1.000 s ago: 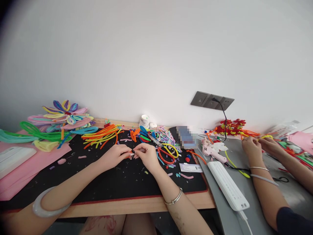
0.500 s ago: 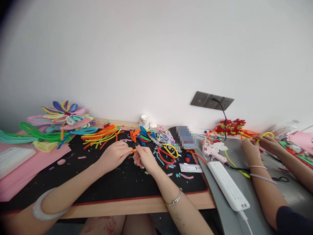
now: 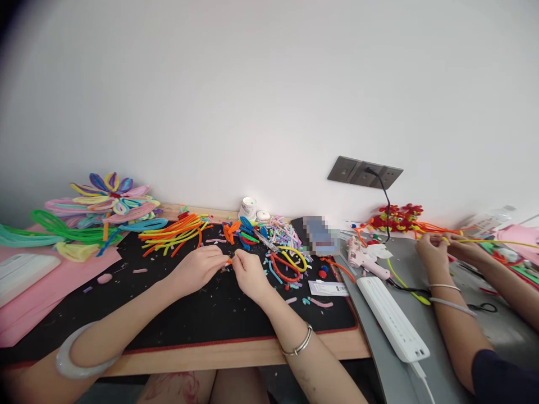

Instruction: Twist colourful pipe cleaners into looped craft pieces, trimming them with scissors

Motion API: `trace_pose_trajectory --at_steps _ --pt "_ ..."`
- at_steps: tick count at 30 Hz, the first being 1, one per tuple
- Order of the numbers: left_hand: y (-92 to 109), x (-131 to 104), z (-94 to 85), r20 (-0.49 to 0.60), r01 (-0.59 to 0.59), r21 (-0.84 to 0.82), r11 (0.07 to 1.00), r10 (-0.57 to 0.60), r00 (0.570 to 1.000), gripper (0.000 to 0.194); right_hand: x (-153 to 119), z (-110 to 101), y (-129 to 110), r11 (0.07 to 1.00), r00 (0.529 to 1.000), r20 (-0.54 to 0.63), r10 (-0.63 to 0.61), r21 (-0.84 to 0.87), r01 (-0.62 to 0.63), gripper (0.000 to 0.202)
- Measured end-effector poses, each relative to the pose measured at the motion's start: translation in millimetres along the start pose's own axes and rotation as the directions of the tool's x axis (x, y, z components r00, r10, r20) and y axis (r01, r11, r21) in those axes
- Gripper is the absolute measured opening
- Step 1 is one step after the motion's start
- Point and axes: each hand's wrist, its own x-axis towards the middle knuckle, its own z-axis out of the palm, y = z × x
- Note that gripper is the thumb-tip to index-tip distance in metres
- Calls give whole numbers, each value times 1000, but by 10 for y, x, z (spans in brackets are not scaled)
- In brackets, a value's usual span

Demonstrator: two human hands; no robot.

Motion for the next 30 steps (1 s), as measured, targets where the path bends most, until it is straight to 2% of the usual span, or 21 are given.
trace_pose_trajectory --at_steps 3,5,9,11,12,13,14,16,18,21,25,30 --pt "1 8 -87 58 84 -251 964 -71 996 32 3 -50 -27 998 996 64 -69 2 69 26" --pt "2 13 -127 114 180 -440 880 -145 983 33 -1 -74 -50 994 990 89 -111 3 111 25" --pt "2 18 -141 317 376 -725 578 -205 926 33 -31 -106 -110 980 975 97 -200 5 200 26" --pt "9 21 -129 387 437 -787 436 -203 899 34 -51 -110 -127 971 969 72 -237 4 237 26" --pt "15 24 -124 399 449 -798 402 -205 894 34 -59 -107 -126 969 968 54 -246 3 246 26" --pt "24 26 -120 395 449 -797 404 -213 894 35 -64 -99 -117 970 970 33 -243 7 242 27" --pt "32 28 -118 372 436 -782 446 -229 900 36 -66 -86 -100 975 975 14 -223 24 222 28" --pt "46 28 -113 273 382 -691 614 -267 924 35 -58 -45 -50 985 991 1 -134 109 133 30" --pt "48 18 -97 126 297 -529 795 -273 954 32 -43 10 7 970 999 31 -13 244 5 33" --pt "31 -10 -46 28 199 -295 934 -199 979 31 -24 85 57 940 995 37 92 328 -99 33" --pt "16 -37 28 -48 108 -63 992 -111 993 28 -23 118 52 962 994 -22 108 253 -99 27" --pt "34 -31 47 -71 26 110 994 -18 997 32 -21 99 38 981 993 -45 107 168 -98 25"
